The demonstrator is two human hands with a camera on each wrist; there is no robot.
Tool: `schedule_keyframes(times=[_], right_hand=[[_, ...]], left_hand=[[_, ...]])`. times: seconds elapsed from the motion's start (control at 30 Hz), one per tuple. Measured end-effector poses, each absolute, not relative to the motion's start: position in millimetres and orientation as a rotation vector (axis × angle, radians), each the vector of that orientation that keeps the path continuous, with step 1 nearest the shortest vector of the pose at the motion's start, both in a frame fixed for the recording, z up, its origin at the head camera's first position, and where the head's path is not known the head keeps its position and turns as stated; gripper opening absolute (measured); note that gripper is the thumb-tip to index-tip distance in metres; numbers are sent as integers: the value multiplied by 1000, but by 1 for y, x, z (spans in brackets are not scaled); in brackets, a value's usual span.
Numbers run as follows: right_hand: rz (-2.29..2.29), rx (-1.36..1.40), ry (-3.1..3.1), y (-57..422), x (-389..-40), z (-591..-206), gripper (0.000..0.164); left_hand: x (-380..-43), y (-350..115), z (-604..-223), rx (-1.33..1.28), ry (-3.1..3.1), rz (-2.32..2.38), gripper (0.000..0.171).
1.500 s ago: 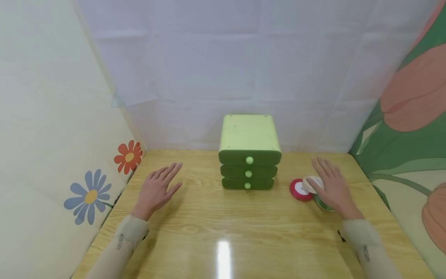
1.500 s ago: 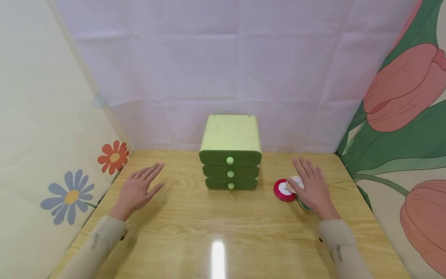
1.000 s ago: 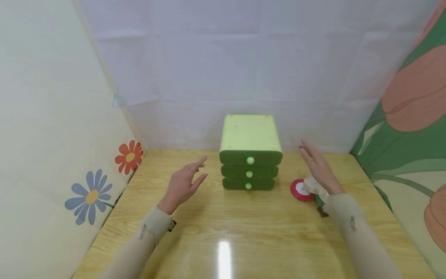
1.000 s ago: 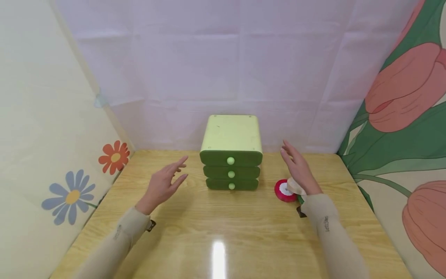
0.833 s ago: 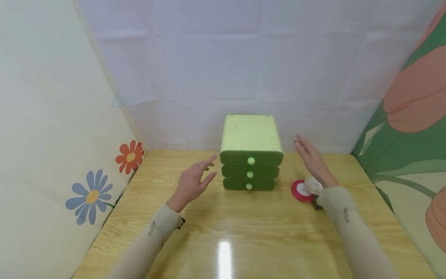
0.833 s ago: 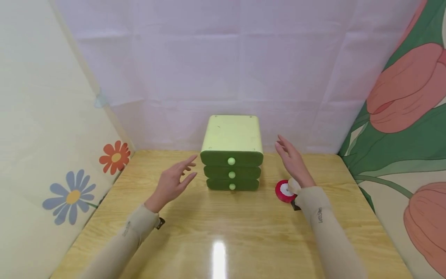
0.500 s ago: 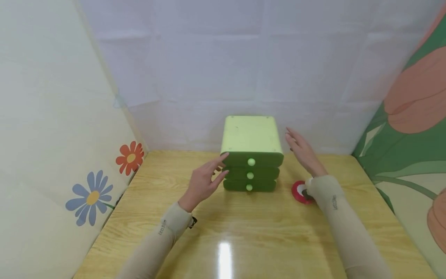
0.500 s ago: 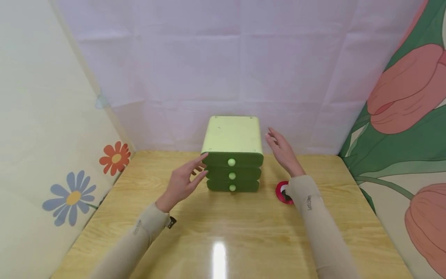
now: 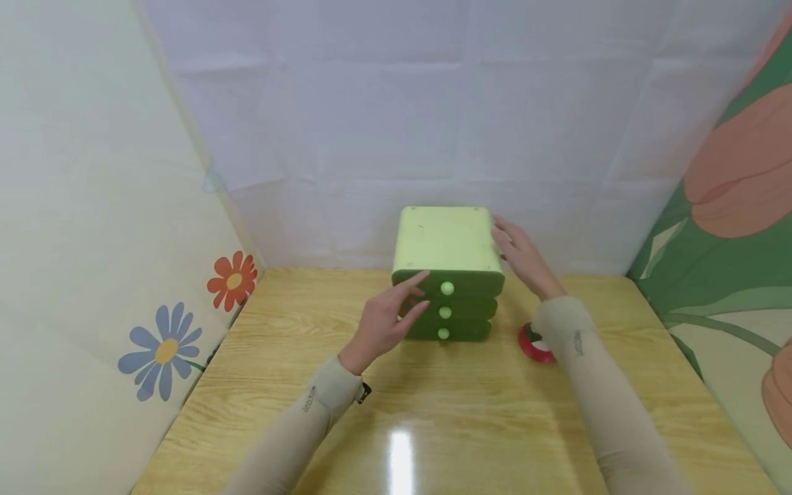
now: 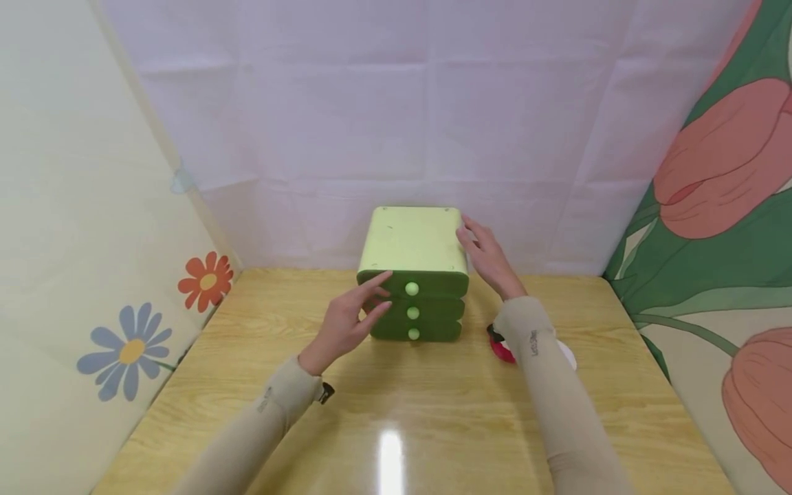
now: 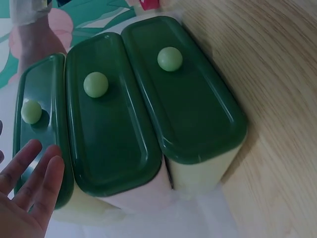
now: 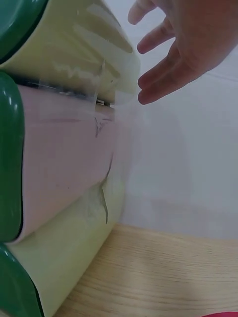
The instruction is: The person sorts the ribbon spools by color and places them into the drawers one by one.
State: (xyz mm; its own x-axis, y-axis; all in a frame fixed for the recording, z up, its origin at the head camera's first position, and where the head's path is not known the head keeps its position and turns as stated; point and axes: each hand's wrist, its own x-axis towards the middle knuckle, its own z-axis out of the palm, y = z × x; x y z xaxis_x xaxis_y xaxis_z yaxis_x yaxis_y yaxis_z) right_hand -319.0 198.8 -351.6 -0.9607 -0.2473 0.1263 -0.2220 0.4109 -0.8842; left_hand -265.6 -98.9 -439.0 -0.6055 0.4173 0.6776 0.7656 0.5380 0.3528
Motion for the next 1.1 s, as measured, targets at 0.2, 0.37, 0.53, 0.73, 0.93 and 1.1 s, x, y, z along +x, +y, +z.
schedule_keyframes(times=[0.2, 0.37, 0.53, 0.73, 0.93, 1.1], right_hand=[[-1622, -417, 2671, 199, -340, -370, 65], [-1616, -462, 2718, 198, -350, -382, 66], [-1604, -454, 2737, 195, -354, -385, 68], [-1607, -437, 2742, 191, -358, -386, 71], [-1622, -453, 2737, 188, -360, -386, 69], [-1601, -467, 2742, 188, -362, -386, 71]], left_hand=[[-268, -86, -441, -959, -2248, -865, 54], [-267, -78, -439, -964, -2247, -894, 51], [-266, -73, -436, -955, -2238, -874, 47], [-269, -69, -436, -949, -2223, -913, 42], [-268, -67, -435, -933, -2225, -999, 39], [-267, -66, -435, -906, -2251, -1128, 37]])
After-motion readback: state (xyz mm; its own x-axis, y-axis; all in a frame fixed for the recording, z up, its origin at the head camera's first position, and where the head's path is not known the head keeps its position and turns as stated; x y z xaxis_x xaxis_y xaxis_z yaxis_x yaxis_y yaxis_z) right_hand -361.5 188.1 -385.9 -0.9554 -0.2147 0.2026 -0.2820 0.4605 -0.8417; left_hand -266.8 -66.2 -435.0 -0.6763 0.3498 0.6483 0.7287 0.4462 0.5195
